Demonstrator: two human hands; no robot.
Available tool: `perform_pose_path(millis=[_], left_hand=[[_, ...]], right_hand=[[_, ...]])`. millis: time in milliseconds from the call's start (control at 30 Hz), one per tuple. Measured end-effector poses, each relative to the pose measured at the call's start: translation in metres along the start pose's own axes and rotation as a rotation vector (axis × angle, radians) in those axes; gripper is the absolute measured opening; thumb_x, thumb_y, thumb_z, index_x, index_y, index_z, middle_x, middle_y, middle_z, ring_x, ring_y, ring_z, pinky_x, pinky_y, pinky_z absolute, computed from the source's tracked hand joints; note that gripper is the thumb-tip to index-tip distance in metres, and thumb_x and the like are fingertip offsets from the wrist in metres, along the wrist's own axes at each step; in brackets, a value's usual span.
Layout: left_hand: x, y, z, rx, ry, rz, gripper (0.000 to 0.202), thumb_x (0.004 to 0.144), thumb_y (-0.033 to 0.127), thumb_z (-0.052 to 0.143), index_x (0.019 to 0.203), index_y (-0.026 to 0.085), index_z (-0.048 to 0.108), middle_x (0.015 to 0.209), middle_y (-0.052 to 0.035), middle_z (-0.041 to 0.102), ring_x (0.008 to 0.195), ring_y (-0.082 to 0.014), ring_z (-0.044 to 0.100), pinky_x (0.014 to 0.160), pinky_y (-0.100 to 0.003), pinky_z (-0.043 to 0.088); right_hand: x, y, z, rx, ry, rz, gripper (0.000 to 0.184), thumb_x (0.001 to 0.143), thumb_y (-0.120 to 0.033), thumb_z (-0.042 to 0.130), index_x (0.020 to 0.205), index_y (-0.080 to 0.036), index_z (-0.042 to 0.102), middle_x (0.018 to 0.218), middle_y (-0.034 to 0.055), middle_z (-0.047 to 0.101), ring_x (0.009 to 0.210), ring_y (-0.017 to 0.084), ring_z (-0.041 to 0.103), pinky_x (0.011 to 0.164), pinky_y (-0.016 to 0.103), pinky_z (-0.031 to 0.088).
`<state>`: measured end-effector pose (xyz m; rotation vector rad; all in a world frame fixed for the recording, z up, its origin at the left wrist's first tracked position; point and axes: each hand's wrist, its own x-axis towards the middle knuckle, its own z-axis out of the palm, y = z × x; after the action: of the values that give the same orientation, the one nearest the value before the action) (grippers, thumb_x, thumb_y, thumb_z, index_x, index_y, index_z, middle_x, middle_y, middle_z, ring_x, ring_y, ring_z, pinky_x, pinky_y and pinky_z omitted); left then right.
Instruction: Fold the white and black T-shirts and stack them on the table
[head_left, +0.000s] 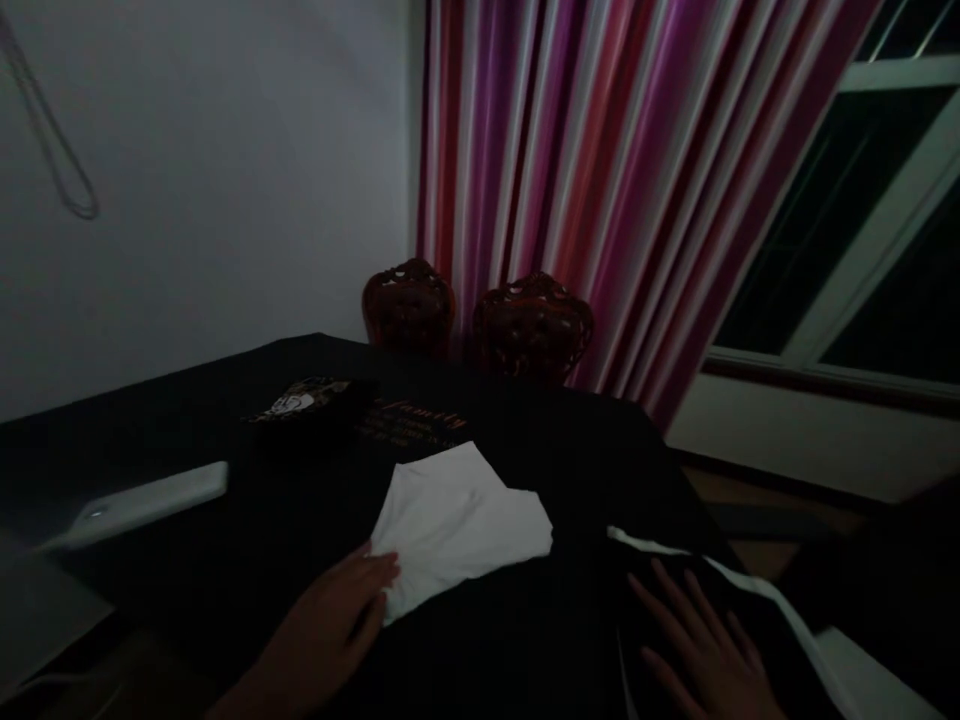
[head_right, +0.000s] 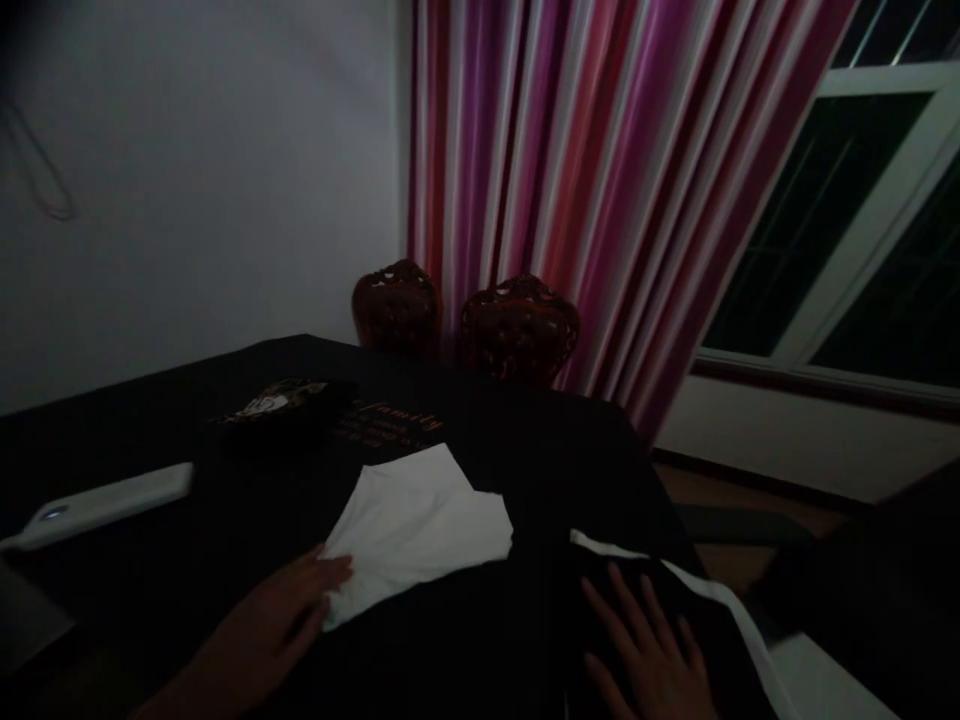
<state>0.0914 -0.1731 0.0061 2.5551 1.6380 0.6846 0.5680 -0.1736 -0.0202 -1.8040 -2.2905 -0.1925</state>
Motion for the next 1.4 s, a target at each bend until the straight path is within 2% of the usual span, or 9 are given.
perform_pose_path(millis=[200,333,500,600,800,933,1033,1233,1400], left_hand=[[-0.003,-0.003,-0.026,0.065,0.036,0.023,0.025,0.084,0.026,0.049,0.102,0.025,0.067,0.113,-0.0048,0.069,0.111,-0.024,0.061,0.112,-0.054,0.032],[-0.001,0.061,-0.014,-0.118,-0.016,0.088,0.02,0.088,0.032,0.053,0.104,0.026,0.062,0.119,-0.0052,0.063,0.113,-0.0229,0.056,0.096,-0.041,0.049],[0.009,0.122,0.019,-0.169,-0.102,0.065,0.014,0.086,0.024,0.059,0.099,0.022,0.06,0.111,-0.0061,0.061,0.104,-0.0254,0.056,0.091,-0.044,0.046],[0.012,0.122,0.026,-0.327,-0.041,-0.028,0.015,0.094,0.022,0.043,0.091,0.021,0.058,0.097,-0.0043,0.062,0.095,-0.0215,0.056,0.088,-0.039,0.044],[0.0,0.102,0.027,-0.737,0.12,-0.352,0.02,0.09,0.038,0.052,0.081,0.021,0.057,0.082,-0.0018,0.063,0.082,-0.0194,0.06,0.076,-0.03,0.046],[-0.006,0.105,0.027,-0.936,0.145,-0.367,0.022,0.085,0.04,0.058,0.08,0.02,0.062,0.082,-0.0021,0.065,0.082,-0.0192,0.062,0.077,-0.028,0.047],[-0.007,0.112,0.023,-1.011,0.172,-0.323,0.02,0.084,0.037,0.061,0.078,0.019,0.064,0.086,-0.0033,0.066,0.087,-0.0194,0.062,0.084,-0.029,0.045],[0.012,0.102,-0.008,-1.347,0.278,-0.492,0.024,0.08,0.042,0.064,0.087,0.02,0.058,0.08,0.0,0.063,0.075,-0.0148,0.059,0.068,-0.023,0.044],[0.047,0.078,-0.087,-1.29,0.679,-0.484,0.031,0.08,0.05,0.054,0.085,0.019,0.053,0.082,0.0003,0.058,0.076,-0.0145,0.055,0.067,-0.023,0.043]], right_hand=[[0.007,-0.021,-0.03,0.026,-0.122,0.06,0.055,0.092,-0.051,0.041,0.144,-0.035,0.035,0.155,0.0034,0.023,0.143,0.033,0.014,0.108,0.062,0.023],[0.016,-0.047,-0.05,0.063,-0.092,0.006,0.047,0.09,-0.042,0.049,0.135,-0.028,0.05,0.15,0.0079,0.035,0.141,0.03,0.023,0.11,0.055,0.023],[0.044,-0.098,-0.063,0.164,-0.138,-0.305,0.058,0.083,-0.016,0.054,0.137,-0.034,0.043,0.148,0.0038,0.037,0.14,0.025,0.023,0.111,0.051,0.021],[0.064,-0.123,-0.058,0.234,-0.213,-0.408,0.062,0.078,-0.014,0.06,0.135,-0.03,0.045,0.144,0.006,0.042,0.137,0.027,0.029,0.109,0.049,0.025],[0.073,-0.163,-0.049,0.454,-0.157,-0.099,0.019,0.087,-0.034,0.056,0.092,-0.016,0.061,0.092,0.0079,0.063,0.087,0.021,0.057,0.077,0.031,0.043],[0.061,-0.188,-0.048,0.69,-0.345,-0.114,0.043,0.086,-0.059,0.053,0.077,-0.017,0.06,0.072,0.0021,0.06,0.067,0.015,0.053,0.061,0.026,0.037],[0.057,-0.2,-0.048,0.84,-0.301,-0.1,0.039,0.082,-0.055,0.059,0.076,-0.016,0.057,0.07,-0.0004,0.055,0.065,0.013,0.047,0.059,0.024,0.034],[0.074,-0.199,-0.073,1.134,-0.242,-0.082,0.029,0.076,-0.045,0.062,0.075,-0.018,0.051,0.07,-0.0028,0.048,0.064,0.012,0.043,0.058,0.023,0.035],[0.101,-0.18,-0.136,1.082,0.111,-0.131,0.022,0.083,-0.041,0.055,0.079,-0.02,0.049,0.071,-0.0033,0.046,0.066,0.013,0.044,0.061,0.024,0.037]])
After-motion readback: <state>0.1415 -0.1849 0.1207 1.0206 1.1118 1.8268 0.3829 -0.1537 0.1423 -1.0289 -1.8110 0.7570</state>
